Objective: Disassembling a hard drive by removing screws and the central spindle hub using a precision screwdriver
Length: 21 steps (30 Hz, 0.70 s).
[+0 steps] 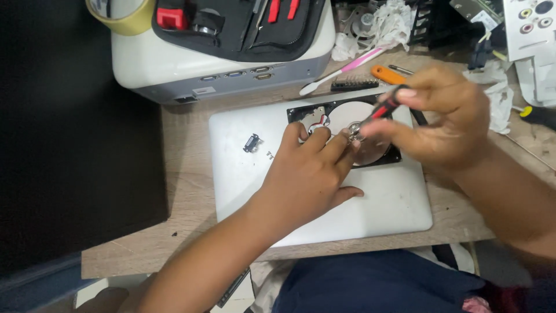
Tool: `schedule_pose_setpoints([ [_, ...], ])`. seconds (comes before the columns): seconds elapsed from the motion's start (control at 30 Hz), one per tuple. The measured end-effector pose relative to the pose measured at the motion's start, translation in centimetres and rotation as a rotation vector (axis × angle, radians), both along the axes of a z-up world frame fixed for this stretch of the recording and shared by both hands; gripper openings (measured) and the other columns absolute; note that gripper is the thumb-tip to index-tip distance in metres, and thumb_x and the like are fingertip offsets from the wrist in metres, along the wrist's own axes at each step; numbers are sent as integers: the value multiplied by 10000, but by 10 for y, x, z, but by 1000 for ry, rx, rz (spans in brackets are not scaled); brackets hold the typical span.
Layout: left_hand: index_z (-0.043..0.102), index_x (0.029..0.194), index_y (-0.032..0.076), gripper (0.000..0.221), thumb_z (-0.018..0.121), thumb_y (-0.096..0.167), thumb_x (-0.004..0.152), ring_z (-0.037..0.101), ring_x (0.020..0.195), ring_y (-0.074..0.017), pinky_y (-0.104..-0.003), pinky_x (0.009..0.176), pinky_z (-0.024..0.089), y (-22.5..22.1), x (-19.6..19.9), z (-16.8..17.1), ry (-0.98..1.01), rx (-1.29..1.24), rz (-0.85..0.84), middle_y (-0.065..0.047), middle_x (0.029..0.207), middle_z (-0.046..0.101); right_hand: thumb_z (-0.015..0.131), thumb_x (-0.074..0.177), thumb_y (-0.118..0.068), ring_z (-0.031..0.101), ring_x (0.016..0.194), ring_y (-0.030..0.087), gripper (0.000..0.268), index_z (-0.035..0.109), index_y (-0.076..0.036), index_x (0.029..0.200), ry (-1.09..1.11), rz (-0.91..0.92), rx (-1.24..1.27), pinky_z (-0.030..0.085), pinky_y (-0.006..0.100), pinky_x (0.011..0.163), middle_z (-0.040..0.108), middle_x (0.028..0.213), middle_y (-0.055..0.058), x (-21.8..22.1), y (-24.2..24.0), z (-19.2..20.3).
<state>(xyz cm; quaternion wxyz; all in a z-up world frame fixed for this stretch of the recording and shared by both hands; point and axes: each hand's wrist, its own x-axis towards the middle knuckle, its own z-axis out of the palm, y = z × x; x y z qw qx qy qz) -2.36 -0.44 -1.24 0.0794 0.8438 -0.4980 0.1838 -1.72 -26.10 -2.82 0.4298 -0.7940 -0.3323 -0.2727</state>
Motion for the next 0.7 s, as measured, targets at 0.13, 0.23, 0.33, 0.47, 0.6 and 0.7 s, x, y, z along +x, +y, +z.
schedule_pose_setpoints([
  [0.13, 730, 1186, 120, 723, 755, 713, 773, 584, 991, -284, -450, 831, 394, -2, -2, 1, 17, 0, 9, -76, 1211, 686, 573, 1082, 85, 725, 1318, 408, 511, 443, -187, 1495, 266, 230, 112, 678, 436, 1118, 650, 1388, 274, -9, 18, 16],
  [0.23, 751, 1186, 135, 719, 767, 718, 766, 579, 983, -289, -460, 837, 399, -1, 0, -2, 26, -10, 7, -94, 1268, 683, 884, 905, 65, 784, 1078, 296, 638, 496, -131, 1372, 46, 167, 39, 693, 318, 906, 655, 1145, 265, -13, 21, 14],
  [0.33, 746, 1101, 99, 688, 798, 688, 750, 569, 968, -293, -461, 816, 393, -1, -1, 2, 49, -44, -4, -101, 1251, 683, 972, 862, -133, 776, 995, 256, 671, 524, -169, 1360, -28, 69, -18, 636, 305, 804, 624, 1040, 163, -11, 17, 0],
  [0.47, 748, 1177, 119, 748, 800, 721, 737, 570, 1001, -284, -454, 825, 389, -1, -1, 2, 33, -48, 25, -47, 1160, 680, 541, 1134, 36, 668, 1397, 461, 572, 353, -292, 1562, 170, 207, -66, 541, 496, 1228, 604, 1465, 299, -4, 27, 25],
  [0.6, 736, 1177, 115, 736, 789, 713, 752, 556, 953, -272, -445, 810, 379, -1, -2, 2, 47, -23, 23, -36, 1115, 658, 822, 936, 29, 774, 1065, 317, 581, 500, -152, 1384, 113, 142, 98, 697, 372, 916, 673, 1117, 231, -7, 21, 6],
  [0.7, 724, 1210, 118, 756, 790, 712, 748, 566, 998, -283, -455, 825, 389, -2, -2, 2, 49, -18, 25, -48, 1190, 657, 870, 898, -56, 755, 1099, 356, 608, 492, -106, 1371, 68, 123, 107, 696, 412, 932, 646, 1161, 274, -2, 24, 11],
])
